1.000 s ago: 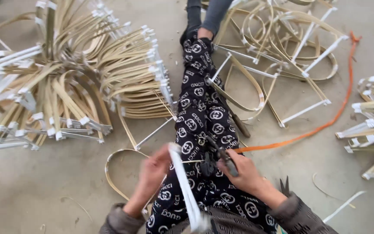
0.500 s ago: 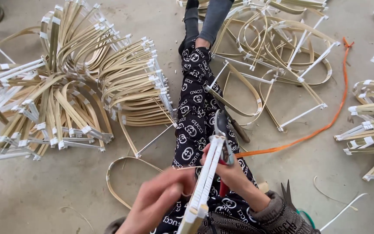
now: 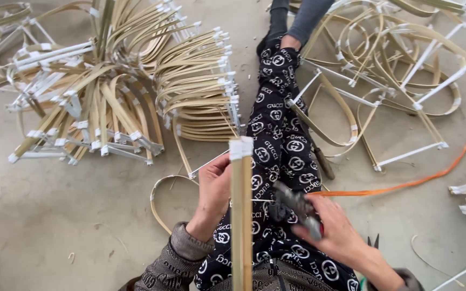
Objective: The recorder is sitting on a workshop floor assembling bamboo strips into curved frame components using plastic connectors and cutting ties with tools.
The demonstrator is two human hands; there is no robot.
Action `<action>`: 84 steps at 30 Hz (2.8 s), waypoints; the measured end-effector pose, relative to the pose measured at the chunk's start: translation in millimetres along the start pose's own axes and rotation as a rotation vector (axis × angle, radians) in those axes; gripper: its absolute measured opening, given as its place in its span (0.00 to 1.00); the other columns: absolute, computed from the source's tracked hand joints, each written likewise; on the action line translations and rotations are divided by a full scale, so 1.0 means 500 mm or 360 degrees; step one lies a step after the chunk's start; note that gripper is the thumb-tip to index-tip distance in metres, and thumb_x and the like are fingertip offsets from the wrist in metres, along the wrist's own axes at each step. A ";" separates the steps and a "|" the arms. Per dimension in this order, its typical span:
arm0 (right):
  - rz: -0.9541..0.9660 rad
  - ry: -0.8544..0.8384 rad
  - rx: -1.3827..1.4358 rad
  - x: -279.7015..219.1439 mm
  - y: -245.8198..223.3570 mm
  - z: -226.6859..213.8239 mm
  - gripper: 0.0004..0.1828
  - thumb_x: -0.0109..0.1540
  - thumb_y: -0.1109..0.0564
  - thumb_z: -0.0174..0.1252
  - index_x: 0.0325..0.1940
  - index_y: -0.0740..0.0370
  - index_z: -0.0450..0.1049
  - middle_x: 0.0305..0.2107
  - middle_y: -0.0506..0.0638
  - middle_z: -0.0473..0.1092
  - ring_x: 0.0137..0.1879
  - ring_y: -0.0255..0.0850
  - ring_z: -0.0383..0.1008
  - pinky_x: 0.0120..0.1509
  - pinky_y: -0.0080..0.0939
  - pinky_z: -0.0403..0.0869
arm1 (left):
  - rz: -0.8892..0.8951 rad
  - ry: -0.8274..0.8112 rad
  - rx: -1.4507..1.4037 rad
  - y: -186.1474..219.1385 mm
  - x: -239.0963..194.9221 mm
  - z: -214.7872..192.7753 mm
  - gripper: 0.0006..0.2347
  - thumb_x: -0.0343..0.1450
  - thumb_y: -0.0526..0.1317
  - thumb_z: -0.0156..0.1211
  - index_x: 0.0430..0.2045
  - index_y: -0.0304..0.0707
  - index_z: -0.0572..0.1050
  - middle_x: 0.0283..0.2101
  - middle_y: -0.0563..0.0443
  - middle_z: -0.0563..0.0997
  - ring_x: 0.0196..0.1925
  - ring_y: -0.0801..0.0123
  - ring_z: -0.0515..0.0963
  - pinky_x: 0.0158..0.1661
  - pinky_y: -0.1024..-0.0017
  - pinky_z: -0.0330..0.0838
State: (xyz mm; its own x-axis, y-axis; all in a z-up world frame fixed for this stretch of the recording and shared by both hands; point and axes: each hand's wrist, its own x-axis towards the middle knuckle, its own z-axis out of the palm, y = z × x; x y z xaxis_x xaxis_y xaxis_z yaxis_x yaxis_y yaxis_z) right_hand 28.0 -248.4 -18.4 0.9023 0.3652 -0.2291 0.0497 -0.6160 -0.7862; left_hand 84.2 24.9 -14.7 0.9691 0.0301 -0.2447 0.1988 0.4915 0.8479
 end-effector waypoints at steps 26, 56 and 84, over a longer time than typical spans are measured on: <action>0.0537 0.0467 0.0258 0.013 0.302 -0.126 0.15 0.64 0.56 0.61 0.53 0.63 0.78 0.40 0.48 0.80 0.44 0.34 0.78 0.50 0.36 0.76 | -0.0294 -0.0106 0.0628 -0.189 -0.122 -0.047 0.15 0.75 0.32 0.54 0.57 0.29 0.76 0.37 0.55 0.79 0.36 0.76 0.75 0.37 0.76 0.73; 0.0068 0.0404 0.1105 -0.067 0.110 -0.137 0.19 0.69 0.56 0.52 0.58 0.75 0.71 0.37 0.57 0.75 0.43 0.44 0.79 0.51 0.44 0.78 | -0.0781 -0.0122 -0.0241 -0.132 -0.151 -0.025 0.18 0.78 0.40 0.48 0.61 0.29 0.70 0.39 0.48 0.84 0.33 0.72 0.82 0.36 0.75 0.78; 0.0170 -0.0488 0.1377 0.006 0.016 0.016 0.21 0.74 0.56 0.46 0.66 0.75 0.59 0.32 0.58 0.77 0.28 0.39 0.77 0.30 0.35 0.75 | -0.0977 -0.0317 -0.0118 -0.048 -0.201 -0.018 0.18 0.78 0.39 0.47 0.61 0.27 0.70 0.34 0.41 0.83 0.17 0.76 0.74 0.22 0.80 0.70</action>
State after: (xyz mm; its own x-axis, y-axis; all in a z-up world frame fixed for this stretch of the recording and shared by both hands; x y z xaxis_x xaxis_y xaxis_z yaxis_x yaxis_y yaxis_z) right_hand 27.8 -246.7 -29.9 0.7248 0.5812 -0.3700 -0.4760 0.0342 -0.8788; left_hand -19.2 18.0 -15.0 0.6924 -0.4339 -0.5764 0.7214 0.4269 0.5452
